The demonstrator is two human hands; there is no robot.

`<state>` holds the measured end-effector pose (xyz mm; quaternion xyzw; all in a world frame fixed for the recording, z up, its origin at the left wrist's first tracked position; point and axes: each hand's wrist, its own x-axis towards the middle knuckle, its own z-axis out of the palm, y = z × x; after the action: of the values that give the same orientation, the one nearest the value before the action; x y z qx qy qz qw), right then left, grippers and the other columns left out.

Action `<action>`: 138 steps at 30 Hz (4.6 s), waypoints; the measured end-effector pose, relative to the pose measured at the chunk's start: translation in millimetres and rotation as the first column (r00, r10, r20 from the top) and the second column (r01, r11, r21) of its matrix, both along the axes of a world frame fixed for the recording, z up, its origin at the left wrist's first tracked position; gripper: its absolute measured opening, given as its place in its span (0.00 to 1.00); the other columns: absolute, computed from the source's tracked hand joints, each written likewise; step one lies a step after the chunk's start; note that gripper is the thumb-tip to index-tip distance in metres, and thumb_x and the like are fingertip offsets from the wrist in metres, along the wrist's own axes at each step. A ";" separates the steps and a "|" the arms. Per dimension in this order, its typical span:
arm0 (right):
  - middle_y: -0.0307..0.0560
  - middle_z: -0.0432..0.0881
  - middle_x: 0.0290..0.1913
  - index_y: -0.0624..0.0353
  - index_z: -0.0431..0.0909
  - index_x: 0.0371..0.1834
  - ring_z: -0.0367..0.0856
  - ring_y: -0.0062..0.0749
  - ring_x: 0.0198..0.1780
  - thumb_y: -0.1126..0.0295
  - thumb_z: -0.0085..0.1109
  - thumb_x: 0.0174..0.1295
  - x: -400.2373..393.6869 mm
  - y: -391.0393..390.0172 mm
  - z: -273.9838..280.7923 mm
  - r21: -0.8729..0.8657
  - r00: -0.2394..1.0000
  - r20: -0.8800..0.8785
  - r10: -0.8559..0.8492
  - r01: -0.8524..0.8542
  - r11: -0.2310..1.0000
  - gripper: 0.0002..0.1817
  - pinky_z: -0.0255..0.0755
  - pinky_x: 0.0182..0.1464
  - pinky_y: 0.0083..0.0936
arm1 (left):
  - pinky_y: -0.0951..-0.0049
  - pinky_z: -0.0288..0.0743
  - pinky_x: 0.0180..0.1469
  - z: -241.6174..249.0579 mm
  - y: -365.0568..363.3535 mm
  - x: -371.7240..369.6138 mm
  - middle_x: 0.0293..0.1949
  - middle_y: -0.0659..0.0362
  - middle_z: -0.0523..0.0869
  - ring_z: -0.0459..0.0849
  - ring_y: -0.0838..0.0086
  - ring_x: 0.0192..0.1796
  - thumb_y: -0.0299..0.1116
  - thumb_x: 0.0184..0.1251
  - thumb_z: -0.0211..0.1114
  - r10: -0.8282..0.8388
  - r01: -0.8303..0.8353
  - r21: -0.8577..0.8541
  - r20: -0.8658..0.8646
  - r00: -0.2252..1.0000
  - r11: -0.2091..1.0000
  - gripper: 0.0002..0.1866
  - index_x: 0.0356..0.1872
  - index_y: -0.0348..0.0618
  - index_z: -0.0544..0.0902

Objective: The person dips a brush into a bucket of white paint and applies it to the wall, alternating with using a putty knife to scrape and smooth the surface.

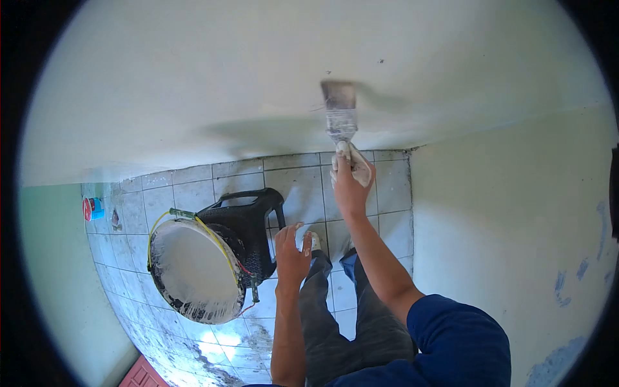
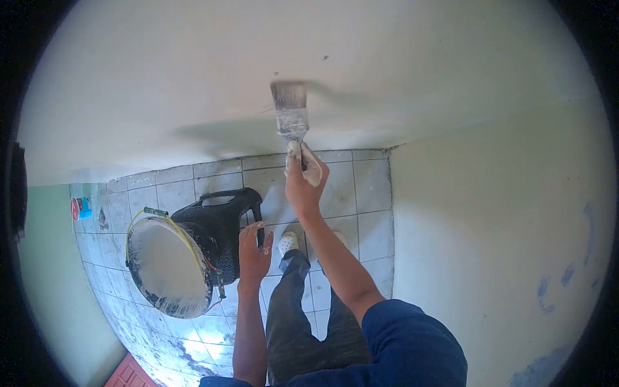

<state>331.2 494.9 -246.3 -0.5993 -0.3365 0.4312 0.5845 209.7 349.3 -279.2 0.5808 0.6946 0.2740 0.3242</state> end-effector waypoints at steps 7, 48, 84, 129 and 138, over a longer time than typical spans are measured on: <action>0.46 0.77 0.19 0.66 0.77 0.27 0.67 0.32 0.21 0.67 0.53 0.62 20.8 24.0 -208.1 -0.242 0.918 0.371 -0.140 0.241 0.940 0.12 0.65 0.28 0.32 | 0.59 0.65 0.57 5.0 15.8 4.5 0.47 0.46 0.79 0.73 0.52 0.53 0.31 0.63 0.61 -0.044 0.045 0.033 -0.035 0.998 0.998 0.14 0.48 0.37 0.77; 0.32 0.67 0.15 0.53 0.72 0.17 0.62 0.17 0.12 0.60 0.58 0.62 248.7 -133.9 113.4 -0.442 0.968 -0.129 0.216 -0.251 0.861 0.17 0.54 0.14 0.19 | 0.63 0.71 0.53 217.9 -99.5 26.7 0.46 0.47 0.82 0.79 0.54 0.51 0.32 0.63 0.62 0.399 -0.421 0.151 0.154 0.904 0.894 0.14 0.47 0.36 0.78; 0.35 0.73 0.20 0.63 0.82 0.38 0.67 0.13 0.18 0.56 0.57 0.62 -132.4 -236.7 168.2 -0.602 0.369 0.200 0.908 -0.685 0.411 0.18 0.60 0.17 0.18 | 0.61 0.69 0.54 39.1 -289.5 -257.8 0.54 0.56 0.77 0.76 0.67 0.54 0.48 0.66 0.55 0.739 -0.636 -0.585 0.673 -0.033 0.504 0.24 0.58 0.46 0.71; 0.57 0.82 0.44 0.56 0.79 0.52 0.77 0.52 0.49 0.58 0.58 0.57 -219.4 -160.5 6.8 -0.666 -0.503 0.686 0.526 -0.724 0.177 0.21 0.70 0.52 0.39 | 0.60 0.66 0.55 -243.8 -229.7 -186.1 0.44 0.50 0.81 0.76 0.66 0.48 0.64 0.47 0.68 0.652 -0.722 -0.674 0.619 -0.437 0.156 0.41 0.44 0.29 0.80; 0.56 0.82 0.43 0.59 0.78 0.50 0.77 0.53 0.48 0.59 0.60 0.57 -229.0 -212.6 62.1 -0.685 -0.569 0.651 0.502 -0.725 0.067 0.21 0.70 0.52 0.42 | 0.48 0.57 0.62 -226.7 -292.6 -196.8 0.57 0.46 0.75 0.68 0.57 0.63 0.69 0.44 0.65 0.639 -0.657 -0.741 0.573 -0.513 0.137 0.48 0.53 0.32 0.77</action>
<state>102.3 282.4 -184.2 -0.2345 -0.9344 0.2151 -0.1604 13.0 56.7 -505.9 -0.3234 0.5373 0.6848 0.3713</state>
